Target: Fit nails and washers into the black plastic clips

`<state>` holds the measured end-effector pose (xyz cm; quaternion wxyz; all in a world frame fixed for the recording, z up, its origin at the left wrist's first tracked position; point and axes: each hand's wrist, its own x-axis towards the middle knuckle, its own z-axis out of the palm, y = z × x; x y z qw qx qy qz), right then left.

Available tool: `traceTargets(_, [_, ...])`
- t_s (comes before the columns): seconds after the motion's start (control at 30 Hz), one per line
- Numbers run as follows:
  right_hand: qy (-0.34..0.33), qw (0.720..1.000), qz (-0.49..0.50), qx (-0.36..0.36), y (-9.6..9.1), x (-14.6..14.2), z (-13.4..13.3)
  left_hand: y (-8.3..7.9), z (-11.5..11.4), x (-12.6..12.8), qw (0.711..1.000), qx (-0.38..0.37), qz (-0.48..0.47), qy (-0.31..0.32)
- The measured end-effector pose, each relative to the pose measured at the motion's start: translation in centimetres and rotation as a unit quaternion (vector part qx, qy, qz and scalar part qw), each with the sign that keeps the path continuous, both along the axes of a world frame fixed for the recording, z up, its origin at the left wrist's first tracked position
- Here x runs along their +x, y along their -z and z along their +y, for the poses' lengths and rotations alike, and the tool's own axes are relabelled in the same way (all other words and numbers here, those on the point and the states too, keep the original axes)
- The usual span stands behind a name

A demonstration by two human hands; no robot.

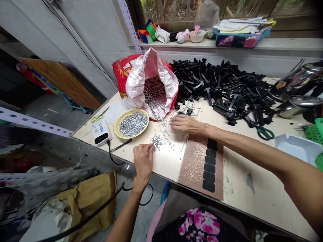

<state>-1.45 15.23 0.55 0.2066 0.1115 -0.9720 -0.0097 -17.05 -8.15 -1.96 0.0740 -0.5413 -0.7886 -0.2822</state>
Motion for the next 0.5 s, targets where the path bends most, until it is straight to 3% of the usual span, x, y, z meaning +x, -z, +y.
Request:
traceTargets(0.1, [0.035, 0.984, 0.149, -0.086, -1.9, 0.2, -1.0, 0.3, -0.9, 0.5, 1.0, -0.003, 0.0, 0.016])
traceTargets(0.2, [0.086, 0.962, 0.209, -0.153, -3.9, 1.1, -2.8, 0.4, -1.1, 1.2, 0.999, -0.009, 0.013, 0.033])
traceTargets(0.33, [0.158, 0.949, 0.183, -0.2, -4.7, 3.1, -5.9, 0.5, -0.5, 1.7, 0.997, -0.038, 0.053, 0.04])
traceTargets(0.5, [0.206, 0.937, 0.121, -0.254, -3.3, 6.0, -9.3, 0.3, 0.4, 1.5, 0.993, -0.079, 0.077, 0.047])
